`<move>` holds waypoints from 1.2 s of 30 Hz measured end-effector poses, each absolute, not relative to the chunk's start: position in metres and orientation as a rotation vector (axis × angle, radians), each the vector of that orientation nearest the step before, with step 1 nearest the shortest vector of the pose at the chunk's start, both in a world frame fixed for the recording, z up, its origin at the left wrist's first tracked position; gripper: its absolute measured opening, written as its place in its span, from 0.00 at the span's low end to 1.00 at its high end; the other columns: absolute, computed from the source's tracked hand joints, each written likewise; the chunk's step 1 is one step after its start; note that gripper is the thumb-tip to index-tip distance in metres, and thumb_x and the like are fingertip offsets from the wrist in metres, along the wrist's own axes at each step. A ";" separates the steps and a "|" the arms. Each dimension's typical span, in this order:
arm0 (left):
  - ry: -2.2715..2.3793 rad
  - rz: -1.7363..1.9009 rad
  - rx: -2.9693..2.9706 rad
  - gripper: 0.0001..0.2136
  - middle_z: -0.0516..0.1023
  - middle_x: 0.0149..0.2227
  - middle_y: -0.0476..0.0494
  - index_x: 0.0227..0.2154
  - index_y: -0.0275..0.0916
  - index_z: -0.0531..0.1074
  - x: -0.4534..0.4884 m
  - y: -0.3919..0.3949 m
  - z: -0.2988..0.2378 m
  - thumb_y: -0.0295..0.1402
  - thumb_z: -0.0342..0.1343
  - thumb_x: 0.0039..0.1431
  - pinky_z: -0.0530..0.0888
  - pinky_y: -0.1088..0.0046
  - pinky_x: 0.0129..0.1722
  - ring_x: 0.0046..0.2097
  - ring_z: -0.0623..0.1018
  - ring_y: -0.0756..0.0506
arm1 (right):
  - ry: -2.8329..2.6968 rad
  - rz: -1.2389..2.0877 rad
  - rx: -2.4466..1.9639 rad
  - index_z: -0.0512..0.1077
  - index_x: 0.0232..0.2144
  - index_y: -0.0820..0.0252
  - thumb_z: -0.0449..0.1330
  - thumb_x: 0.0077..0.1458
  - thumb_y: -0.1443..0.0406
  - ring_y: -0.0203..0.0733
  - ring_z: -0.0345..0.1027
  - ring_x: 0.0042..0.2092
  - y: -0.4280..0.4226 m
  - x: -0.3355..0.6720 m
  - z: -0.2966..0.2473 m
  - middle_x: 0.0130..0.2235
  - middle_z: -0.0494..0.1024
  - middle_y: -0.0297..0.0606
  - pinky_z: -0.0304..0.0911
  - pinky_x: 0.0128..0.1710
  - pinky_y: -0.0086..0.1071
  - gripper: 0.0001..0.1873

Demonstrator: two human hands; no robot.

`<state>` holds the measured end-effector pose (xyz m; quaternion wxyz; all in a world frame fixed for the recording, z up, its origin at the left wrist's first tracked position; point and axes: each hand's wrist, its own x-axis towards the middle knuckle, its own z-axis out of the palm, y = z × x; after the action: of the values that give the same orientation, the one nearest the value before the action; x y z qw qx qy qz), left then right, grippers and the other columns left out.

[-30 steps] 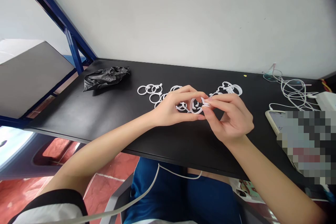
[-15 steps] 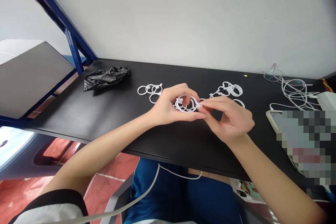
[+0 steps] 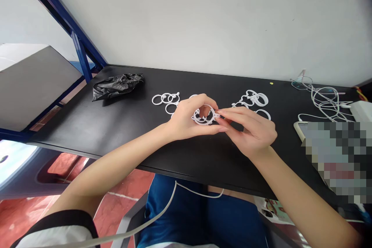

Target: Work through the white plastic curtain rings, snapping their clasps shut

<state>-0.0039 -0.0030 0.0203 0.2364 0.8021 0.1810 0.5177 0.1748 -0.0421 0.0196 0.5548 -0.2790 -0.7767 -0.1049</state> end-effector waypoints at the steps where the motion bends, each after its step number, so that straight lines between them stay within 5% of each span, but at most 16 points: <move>1: 0.490 1.440 2.218 0.19 0.69 0.23 0.53 0.33 0.36 0.71 -0.004 -0.003 0.020 0.46 0.69 0.49 0.67 0.78 0.26 0.24 0.68 0.54 | -1.834 -0.239 -0.655 0.77 0.41 0.55 0.68 0.52 0.74 0.41 0.80 0.31 -0.043 0.174 0.019 0.34 0.85 0.36 0.77 0.28 0.30 0.15; 20: 0.409 1.495 2.206 0.17 0.64 0.19 0.59 0.31 0.37 0.69 -0.005 -0.004 0.017 0.44 0.67 0.53 0.65 0.82 0.22 0.20 0.65 0.57 | -1.848 -0.162 -0.642 0.78 0.40 0.56 0.68 0.53 0.71 0.43 0.81 0.32 -0.046 0.174 0.018 0.33 0.85 0.36 0.79 0.29 0.30 0.12; 36: 0.359 1.666 2.148 0.17 0.63 0.15 0.57 0.27 0.37 0.69 -0.002 -0.006 0.016 0.46 0.60 0.60 0.66 0.80 0.22 0.18 0.65 0.56 | -1.899 -0.118 -0.664 0.78 0.48 0.53 0.67 0.52 0.77 0.42 0.82 0.36 -0.054 0.172 0.014 0.40 0.85 0.34 0.81 0.35 0.30 0.22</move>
<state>-0.0022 -0.0063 0.0162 0.1985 0.7678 0.1283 0.5955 0.1717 -0.0542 0.0142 0.5338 -0.2786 -0.7968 -0.0494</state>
